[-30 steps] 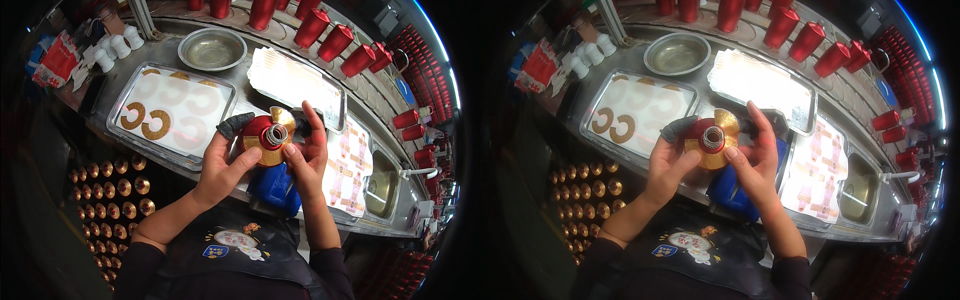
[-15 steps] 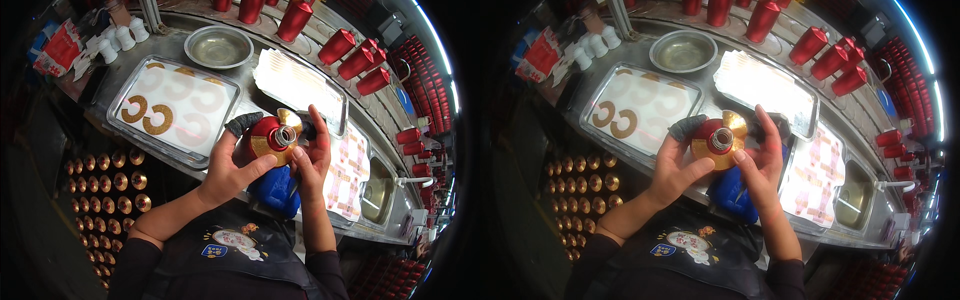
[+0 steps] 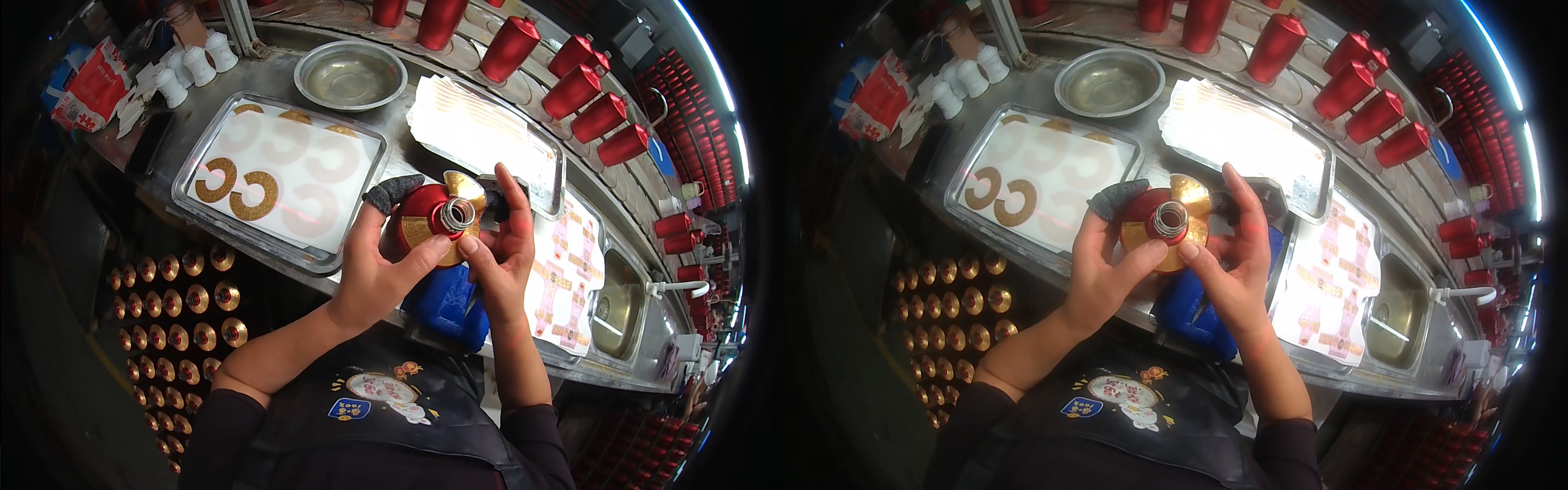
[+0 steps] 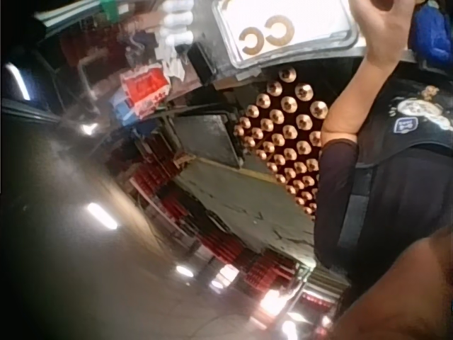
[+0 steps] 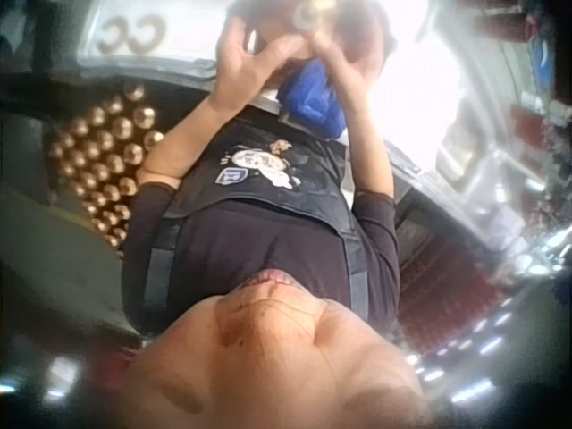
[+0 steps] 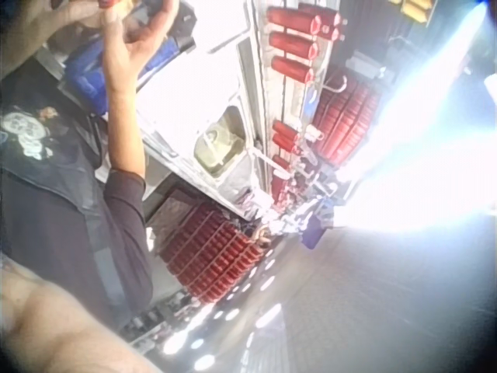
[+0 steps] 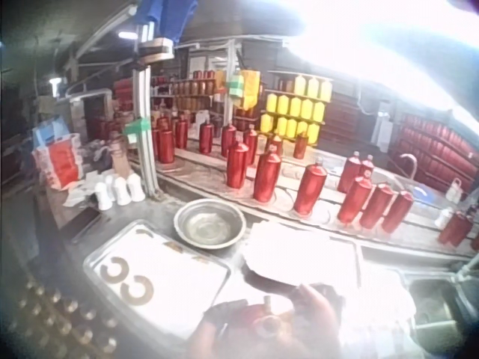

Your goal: The person applies gold circular labels to the necks of red cylindrical bottles. They pick up a bottle, place a label on the neck, smooth it down, and then wipe the bottle body with a blue cloth before placing it on a tray.

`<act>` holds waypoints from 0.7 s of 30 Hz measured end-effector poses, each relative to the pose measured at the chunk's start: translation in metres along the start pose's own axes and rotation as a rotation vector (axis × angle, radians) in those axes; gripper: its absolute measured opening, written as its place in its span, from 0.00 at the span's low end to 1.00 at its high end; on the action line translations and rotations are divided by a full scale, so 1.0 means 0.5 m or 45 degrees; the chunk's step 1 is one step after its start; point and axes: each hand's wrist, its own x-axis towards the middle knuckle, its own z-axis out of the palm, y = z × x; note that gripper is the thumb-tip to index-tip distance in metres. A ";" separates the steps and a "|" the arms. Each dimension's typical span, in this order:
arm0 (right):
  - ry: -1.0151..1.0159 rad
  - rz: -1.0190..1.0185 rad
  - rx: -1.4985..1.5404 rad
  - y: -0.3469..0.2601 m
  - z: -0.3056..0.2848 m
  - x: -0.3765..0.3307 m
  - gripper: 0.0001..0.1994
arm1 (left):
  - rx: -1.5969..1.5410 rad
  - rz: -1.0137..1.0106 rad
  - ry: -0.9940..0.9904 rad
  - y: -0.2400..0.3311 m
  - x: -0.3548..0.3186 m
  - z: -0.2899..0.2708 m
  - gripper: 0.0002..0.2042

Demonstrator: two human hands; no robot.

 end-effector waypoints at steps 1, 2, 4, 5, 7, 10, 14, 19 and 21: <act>-0.003 -0.001 -0.005 0.000 0.002 0.000 0.42 | -0.014 -0.005 -0.005 0.002 0.001 0.000 0.25; -0.007 -0.005 -0.009 0.000 0.002 0.002 0.43 | -0.028 -0.008 -0.011 0.005 0.003 0.000 0.25; -0.011 0.003 -0.012 0.001 0.004 0.005 0.43 | -0.053 -0.028 -0.029 0.010 0.006 -0.003 0.24; -0.015 0.016 -0.011 0.001 0.004 0.006 0.43 | -0.064 -0.043 -0.039 0.013 0.008 -0.005 0.24; -0.014 0.011 -0.027 0.003 0.004 0.007 0.43 | -0.091 -0.102 -0.086 0.014 0.009 -0.010 0.26; -0.002 -0.026 -0.083 0.004 0.003 0.007 0.43 | -0.141 -0.140 -0.101 0.008 0.001 -0.016 0.28; -0.019 -0.003 -0.131 0.000 0.002 0.004 0.43 | 0.127 0.354 -0.011 -0.015 -0.035 -0.022 0.30; -0.022 0.024 -0.141 -0.002 -0.002 0.005 0.43 | 0.570 0.418 -0.122 -0.042 -0.056 -0.051 0.31; -0.018 0.037 -0.165 0.000 -0.003 0.007 0.43 | 0.588 0.485 -0.118 -0.051 -0.034 -0.064 0.30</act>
